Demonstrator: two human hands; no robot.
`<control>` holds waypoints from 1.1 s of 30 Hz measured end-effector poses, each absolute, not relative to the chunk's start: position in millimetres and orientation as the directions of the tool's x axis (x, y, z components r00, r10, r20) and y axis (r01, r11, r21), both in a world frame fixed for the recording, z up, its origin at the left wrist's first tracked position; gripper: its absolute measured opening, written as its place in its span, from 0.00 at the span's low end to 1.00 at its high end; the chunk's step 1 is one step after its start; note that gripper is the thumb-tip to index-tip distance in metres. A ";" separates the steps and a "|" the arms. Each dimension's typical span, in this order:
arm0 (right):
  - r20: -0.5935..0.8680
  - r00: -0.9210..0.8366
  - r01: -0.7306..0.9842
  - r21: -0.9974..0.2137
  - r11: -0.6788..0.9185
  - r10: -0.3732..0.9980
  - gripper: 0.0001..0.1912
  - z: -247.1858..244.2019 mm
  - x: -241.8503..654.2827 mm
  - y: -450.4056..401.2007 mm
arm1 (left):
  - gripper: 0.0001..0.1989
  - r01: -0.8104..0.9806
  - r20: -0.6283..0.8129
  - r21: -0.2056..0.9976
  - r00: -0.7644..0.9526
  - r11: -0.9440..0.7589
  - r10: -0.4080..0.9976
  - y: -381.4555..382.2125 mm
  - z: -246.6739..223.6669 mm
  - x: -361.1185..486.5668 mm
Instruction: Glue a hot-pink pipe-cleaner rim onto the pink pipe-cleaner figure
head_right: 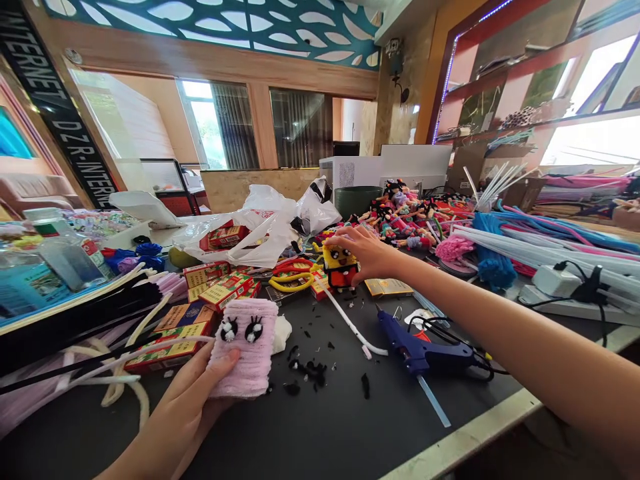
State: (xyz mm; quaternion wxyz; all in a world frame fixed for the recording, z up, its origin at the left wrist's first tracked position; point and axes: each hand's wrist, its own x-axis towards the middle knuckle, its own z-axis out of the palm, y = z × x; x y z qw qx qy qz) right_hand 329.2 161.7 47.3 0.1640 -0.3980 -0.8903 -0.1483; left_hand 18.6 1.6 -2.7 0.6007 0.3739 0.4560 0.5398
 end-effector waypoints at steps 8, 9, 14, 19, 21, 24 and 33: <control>0.425 -0.631 0.758 0.162 0.632 0.649 0.50 46.4 328.7 157.9 | 0.21 -0.321 -0.151 0.936 -0.005 0.141 0.989 -2.5 1.5 21.9; 0.425 -0.631 0.758 0.164 0.631 0.649 0.49 46.2 328.9 158.0 | 0.20 -0.321 -0.153 0.936 -0.002 0.144 0.988 -2.6 1.6 21.8; 0.414 -0.647 0.748 0.181 0.639 0.640 0.46 44.8 331.2 159.7 | 0.19 -0.316 -0.157 0.936 0.018 0.155 0.987 -3.3 1.6 21.5; 0.371 -0.669 0.735 0.203 0.647 0.644 0.46 41.6 332.6 160.2 | 0.19 -0.283 -0.127 0.950 0.024 0.129 0.992 -2.6 0.1 21.0; 0.351 -0.675 0.732 0.210 0.648 0.649 0.46 40.2 332.3 160.1 | 0.19 -0.274 -0.122 0.953 0.034 0.126 0.992 -2.5 -0.3 20.7; 0.324 -0.676 0.734 0.217 0.643 0.662 0.45 39.0 331.2 159.8 | 0.19 -0.273 -0.131 0.952 0.033 0.135 0.991 -2.9 0.1 20.8; 0.242 -0.665 0.746 0.252 0.617 0.706 0.24 34.9 330.7 165.3 | 0.19 -0.264 -0.145 0.952 0.045 0.152 0.988 -4.2 1.7 21.7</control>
